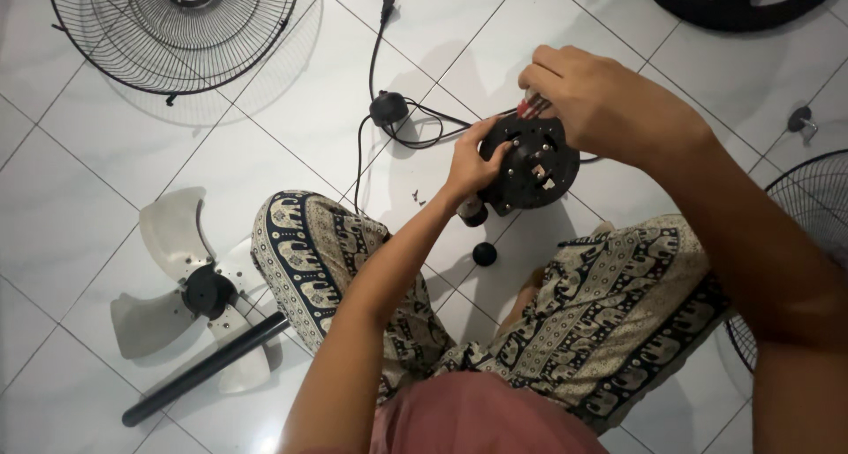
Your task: The person sits on the floor and uses a screwdriver to tighten screws on the rear housing of a standing fan motor. The fan blade and cage are detached and placed nearby. The person repeatedly adjusts and secures the screws on the motor assembly.
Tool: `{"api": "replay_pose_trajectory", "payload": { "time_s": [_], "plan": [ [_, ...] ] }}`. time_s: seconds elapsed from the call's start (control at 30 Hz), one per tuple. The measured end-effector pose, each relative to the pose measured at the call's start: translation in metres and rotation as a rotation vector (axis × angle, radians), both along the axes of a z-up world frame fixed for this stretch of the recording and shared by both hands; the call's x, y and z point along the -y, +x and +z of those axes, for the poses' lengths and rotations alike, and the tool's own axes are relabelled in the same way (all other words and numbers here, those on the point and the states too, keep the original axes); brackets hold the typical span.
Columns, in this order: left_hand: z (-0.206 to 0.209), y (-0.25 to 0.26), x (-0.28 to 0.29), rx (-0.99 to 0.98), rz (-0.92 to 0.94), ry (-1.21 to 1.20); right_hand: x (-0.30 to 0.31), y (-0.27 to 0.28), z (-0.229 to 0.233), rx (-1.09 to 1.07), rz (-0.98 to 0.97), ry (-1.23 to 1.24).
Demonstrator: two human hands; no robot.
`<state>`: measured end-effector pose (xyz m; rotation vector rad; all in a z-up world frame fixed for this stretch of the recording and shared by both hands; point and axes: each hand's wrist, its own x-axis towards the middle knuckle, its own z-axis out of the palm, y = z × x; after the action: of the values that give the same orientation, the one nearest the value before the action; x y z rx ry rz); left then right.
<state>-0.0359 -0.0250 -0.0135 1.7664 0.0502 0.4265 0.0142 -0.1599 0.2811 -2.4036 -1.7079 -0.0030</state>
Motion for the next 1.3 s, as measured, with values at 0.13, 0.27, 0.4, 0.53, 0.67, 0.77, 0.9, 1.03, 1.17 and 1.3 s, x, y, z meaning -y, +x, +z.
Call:
{"api": "replay_pose_trajectory", "payload": {
  "time_s": [0.13,0.27,0.4,0.53,0.67,0.77,0.9,1.03,1.17,1.3],
  "plan": [
    [-0.003,-0.003,0.002,0.000,0.021,0.034,0.000,0.003,-0.004,0.035,0.024,0.016],
    [-0.005,0.002,0.002,0.015,0.044,0.033,0.002,0.004,-0.010,0.037,-0.076,-0.050],
    [-0.007,0.001,0.001,-0.017,0.037,0.027,0.003,-0.001,-0.020,0.184,-0.169,-0.145],
    [-0.005,0.000,0.004,-0.012,0.021,0.015,-0.006,-0.007,-0.025,0.130,-0.526,-0.319],
    [0.000,-0.003,0.002,-0.010,0.003,0.037,-0.016,-0.018,-0.021,0.041,-0.576,-0.353],
    [0.003,-0.005,0.002,-0.010,-0.004,0.056,-0.016,-0.022,-0.012,0.104,-0.396,-0.341],
    [0.003,-0.008,0.004,0.045,-0.004,0.045,-0.009,-0.002,0.000,0.392,0.073,-0.297],
    [0.003,-0.007,0.004,0.034,0.001,0.050,-0.014,0.011,-0.009,0.462,0.268,-0.388],
    [0.006,-0.003,0.004,0.020,-0.001,0.017,-0.021,0.011,-0.021,0.357,0.158,-0.387],
    [0.007,-0.005,0.003,-0.015,-0.004,0.023,-0.022,0.007,-0.025,0.141,-0.261,-0.569]
  ]
}}
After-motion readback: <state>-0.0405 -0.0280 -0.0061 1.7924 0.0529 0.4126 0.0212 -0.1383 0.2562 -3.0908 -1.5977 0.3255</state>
